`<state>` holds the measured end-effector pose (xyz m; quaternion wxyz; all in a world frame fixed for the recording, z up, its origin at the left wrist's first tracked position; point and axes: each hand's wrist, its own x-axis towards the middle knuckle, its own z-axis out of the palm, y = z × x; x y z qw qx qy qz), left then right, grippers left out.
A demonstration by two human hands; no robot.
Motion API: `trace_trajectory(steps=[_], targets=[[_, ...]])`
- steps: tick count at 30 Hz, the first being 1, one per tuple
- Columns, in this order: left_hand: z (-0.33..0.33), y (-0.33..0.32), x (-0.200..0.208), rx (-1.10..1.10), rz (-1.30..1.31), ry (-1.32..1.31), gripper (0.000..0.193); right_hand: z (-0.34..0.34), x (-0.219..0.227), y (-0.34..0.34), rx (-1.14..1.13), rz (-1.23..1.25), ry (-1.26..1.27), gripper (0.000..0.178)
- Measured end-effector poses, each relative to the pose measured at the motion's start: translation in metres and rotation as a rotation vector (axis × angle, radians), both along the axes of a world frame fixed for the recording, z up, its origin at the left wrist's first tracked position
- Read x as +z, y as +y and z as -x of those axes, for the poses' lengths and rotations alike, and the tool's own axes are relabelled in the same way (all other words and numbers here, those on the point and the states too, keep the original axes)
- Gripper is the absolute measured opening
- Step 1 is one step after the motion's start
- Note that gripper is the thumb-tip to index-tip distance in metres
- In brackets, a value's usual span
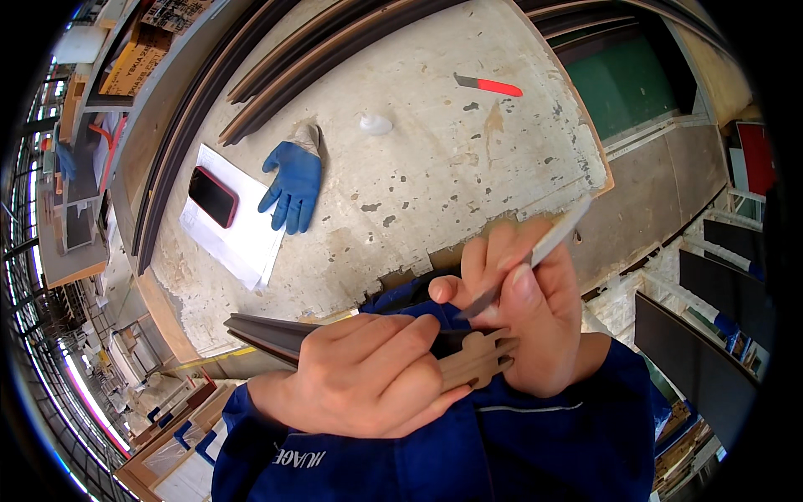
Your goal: The person applies glue to a small wooden piece and attaches it to the end of a long dark wooden strip. They then use a utility knife to trim the edges of the attached piece and smooth the surface with a scraper.
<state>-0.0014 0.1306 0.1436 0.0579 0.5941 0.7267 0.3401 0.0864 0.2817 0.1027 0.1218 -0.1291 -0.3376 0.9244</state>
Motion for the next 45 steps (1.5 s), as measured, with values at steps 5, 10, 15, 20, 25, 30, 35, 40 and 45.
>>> trace_trajectory(steps=[5, 10, 15, 20, 25, 30, 35, 40, 45], targets=[[0.003, 0.001, -0.002, -0.016, -0.014, -0.001, 0.041, 0.003, 0.002, 0.004, 0.068, 0.066, -0.042, 0.008], [0.004, 0.002, -0.001, -0.017, -0.01, -0.012, 0.04, 0.001, 0.005, 0.003, 0.063, 0.114, -0.107, 0.007], [0.004, 0.002, 0.0, -0.015, 0.002, -0.027, 0.04, 0.001, 0.004, 0.004, 0.083, 0.108, -0.101, 0.006], [0.007, 0.001, 0.0, -0.023, 0.005, -0.037, 0.044, 0.0, -0.002, -0.001, -0.003, 0.195, -0.069, 0.013], [0.006, -0.005, -0.006, -0.017, 0.011, -0.076, 0.055, 0.001, -0.001, 0.0, 0.006, 0.206, -0.083, 0.013], [0.004, -0.009, -0.003, 0.037, 0.093, -0.16, 0.048, 0.001, -0.001, -0.001, -0.005, 0.201, -0.088, 0.013], [0.004, -0.012, -0.004, 0.135, 0.202, -0.271, 0.058, -0.001, -0.001, 0.0, 0.011, 0.167, -0.138, 0.01], [0.005, -0.013, -0.01, 0.23, 0.382, -0.362, 0.065, 0.005, -0.006, 0.013, 0.103, 0.301, -0.398, 0.01], [0.001, -0.021, -0.026, 0.216, 0.319, -0.346, 0.054, 0.011, -0.124, 0.056, 0.303, -0.045, -0.482, 0.022]])
